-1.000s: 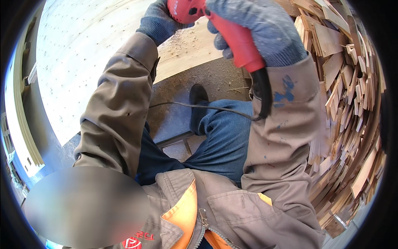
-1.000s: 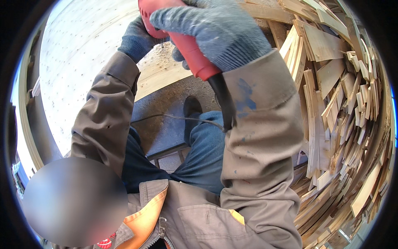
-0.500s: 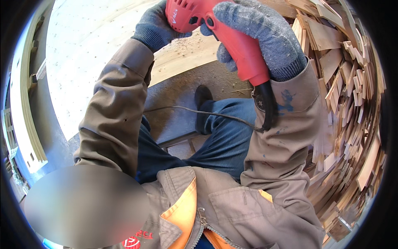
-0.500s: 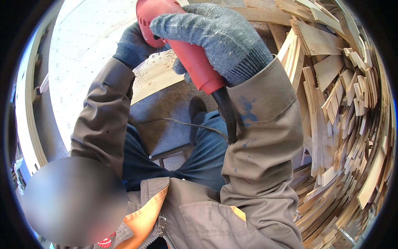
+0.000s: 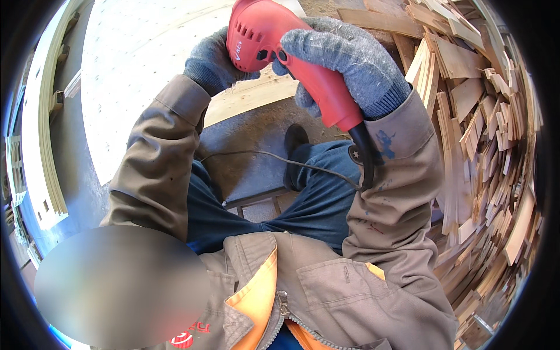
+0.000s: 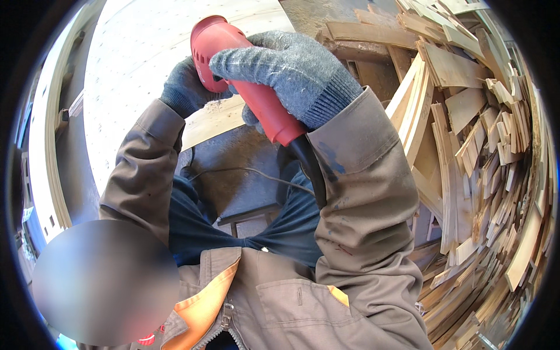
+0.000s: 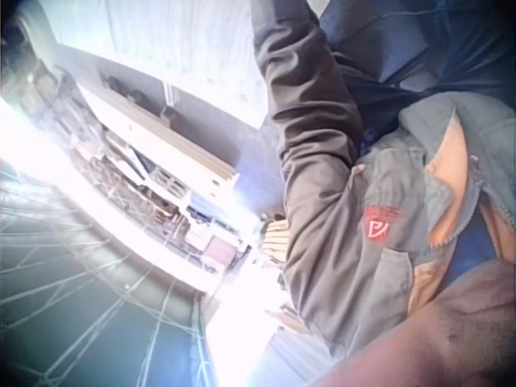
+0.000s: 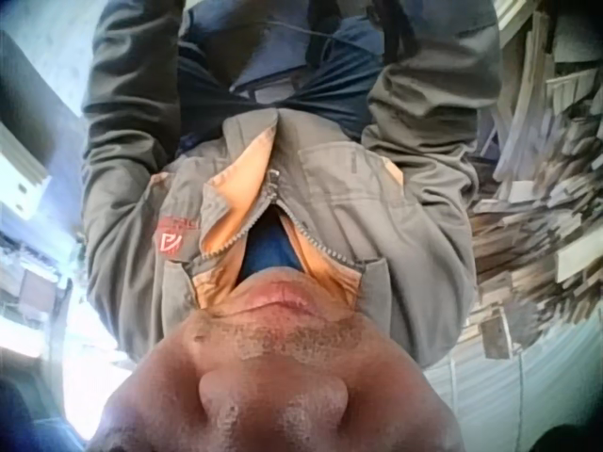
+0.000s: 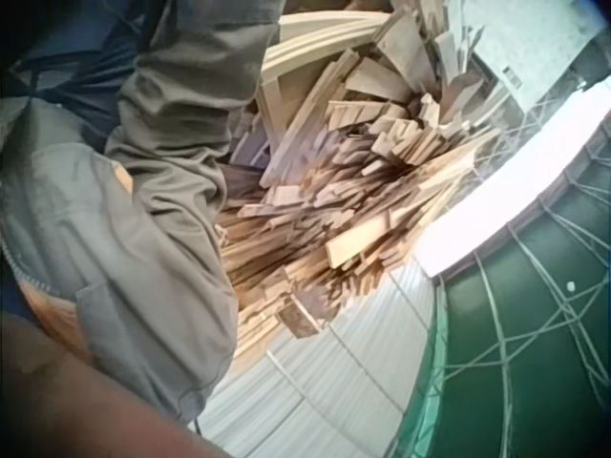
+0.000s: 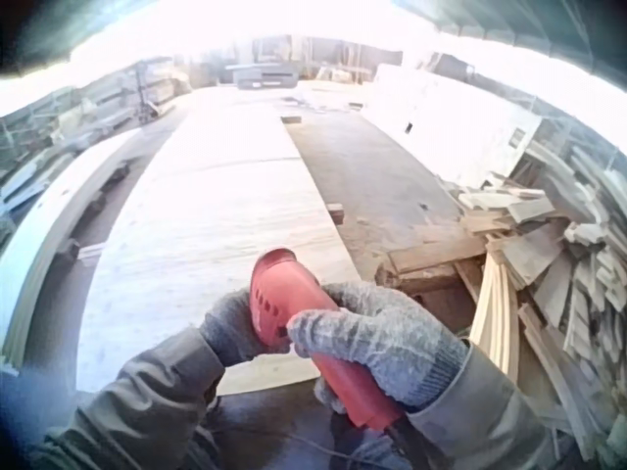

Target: The person drills multiple holes into a large sheet of plywood using a red corded drill, then switches to a red orbital sander to smooth the surface. The person remains seated on the floor throughout the task.

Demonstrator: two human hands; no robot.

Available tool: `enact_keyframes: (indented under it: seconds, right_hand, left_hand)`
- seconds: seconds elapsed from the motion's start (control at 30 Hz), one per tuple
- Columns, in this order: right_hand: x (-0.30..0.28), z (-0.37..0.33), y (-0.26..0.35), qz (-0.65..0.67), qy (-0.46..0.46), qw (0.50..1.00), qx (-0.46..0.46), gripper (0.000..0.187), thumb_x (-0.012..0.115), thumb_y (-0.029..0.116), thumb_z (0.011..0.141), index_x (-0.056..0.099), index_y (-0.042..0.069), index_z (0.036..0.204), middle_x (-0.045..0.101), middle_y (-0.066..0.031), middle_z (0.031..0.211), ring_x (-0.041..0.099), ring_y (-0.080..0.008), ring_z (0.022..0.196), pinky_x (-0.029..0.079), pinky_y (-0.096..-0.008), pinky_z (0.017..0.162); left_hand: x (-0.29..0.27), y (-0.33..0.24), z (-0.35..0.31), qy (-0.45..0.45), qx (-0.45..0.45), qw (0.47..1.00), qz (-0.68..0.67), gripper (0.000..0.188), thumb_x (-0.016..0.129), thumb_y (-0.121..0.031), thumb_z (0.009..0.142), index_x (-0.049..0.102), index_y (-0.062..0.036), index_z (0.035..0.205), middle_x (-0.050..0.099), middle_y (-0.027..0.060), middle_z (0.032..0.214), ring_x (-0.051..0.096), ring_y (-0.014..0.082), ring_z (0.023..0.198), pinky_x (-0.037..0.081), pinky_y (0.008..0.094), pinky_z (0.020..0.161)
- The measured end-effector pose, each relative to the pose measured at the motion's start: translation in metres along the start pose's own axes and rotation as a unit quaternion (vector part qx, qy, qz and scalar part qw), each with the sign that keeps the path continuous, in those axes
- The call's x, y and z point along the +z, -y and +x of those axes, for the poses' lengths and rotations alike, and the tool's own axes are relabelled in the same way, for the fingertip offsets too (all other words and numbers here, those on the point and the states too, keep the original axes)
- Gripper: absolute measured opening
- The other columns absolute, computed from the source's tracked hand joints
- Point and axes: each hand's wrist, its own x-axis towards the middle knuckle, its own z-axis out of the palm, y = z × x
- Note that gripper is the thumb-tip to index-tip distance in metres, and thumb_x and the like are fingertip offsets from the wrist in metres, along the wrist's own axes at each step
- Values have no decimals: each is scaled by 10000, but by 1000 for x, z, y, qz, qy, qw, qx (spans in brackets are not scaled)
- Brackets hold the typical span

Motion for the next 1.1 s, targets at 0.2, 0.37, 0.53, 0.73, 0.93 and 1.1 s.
enact_keyframes:
  seconds: [0.2, 0.37, 0.53, 0.73, 0.93, 1.1]
  right_hand:
    - [12, 7, 5, -32, 31, 999, 12, 564, 754, 421, 890, 634, -27, 1211, 684, -155, 906, 717, -198, 674, 624, -312, 592]
    - [21, 13, 5, -66, 18, 997, 26, 612, 773, 435, 871, 621, -35, 1231, 684, -162, 909, 718, -202, 677, 626, -311, 602]
    - [28, 19, 2, -60, 30, 997, 25, 642, 784, 440, 861, 611, -42, 1248, 680, -162, 904, 719, -201, 682, 625, -313, 604]
    - [30, 17, 8, -67, 18, 997, 32, 637, 788, 439, 861, 613, -38, 1246, 675, -149, 895, 713, -195, 674, 621, -306, 601]
    - [29, 21, 3, -69, 20, 997, 22, 636, 787, 445, 864, 609, -30, 1248, 670, -148, 886, 713, -195, 667, 622, -302, 588]
    - [28, 21, 2, -71, 26, 997, 11, 652, 777, 456, 870, 598, -35, 1261, 673, -158, 892, 723, -205, 681, 630, -306, 598]
  left_hand:
    - [-5, 12, -17, -11, -45, 986, -158, 681, 818, -12, 825, 509, -52, 1431, 610, 130, 1387, 614, 264, 1242, 528, 473, 1069]
    - [7, 9, -23, -71, -100, 982, -147, 477, 636, -124, 990, 498, -47, 1440, 584, 176, 1405, 594, 339, 1262, 514, 561, 1062]
    - [-11, 21, -26, -86, -156, 951, -251, 717, 855, -49, 742, 544, -59, 1388, 667, 98, 1307, 647, 224, 1176, 560, 428, 1010]
    - [-11, 34, -18, -76, -130, 955, -255, 746, 882, 6, 726, 548, -56, 1391, 680, 94, 1292, 662, 216, 1157, 580, 418, 989]
    - [-12, 18, -17, -100, -199, 858, -463, 651, 797, 42, 814, 541, -57, 1404, 658, 118, 1321, 650, 265, 1189, 579, 476, 993]
    - [-8, 26, -20, -90, -144, 927, -333, 695, 854, -2, 773, 547, -56, 1394, 670, 105, 1306, 655, 234, 1175, 573, 442, 1007]
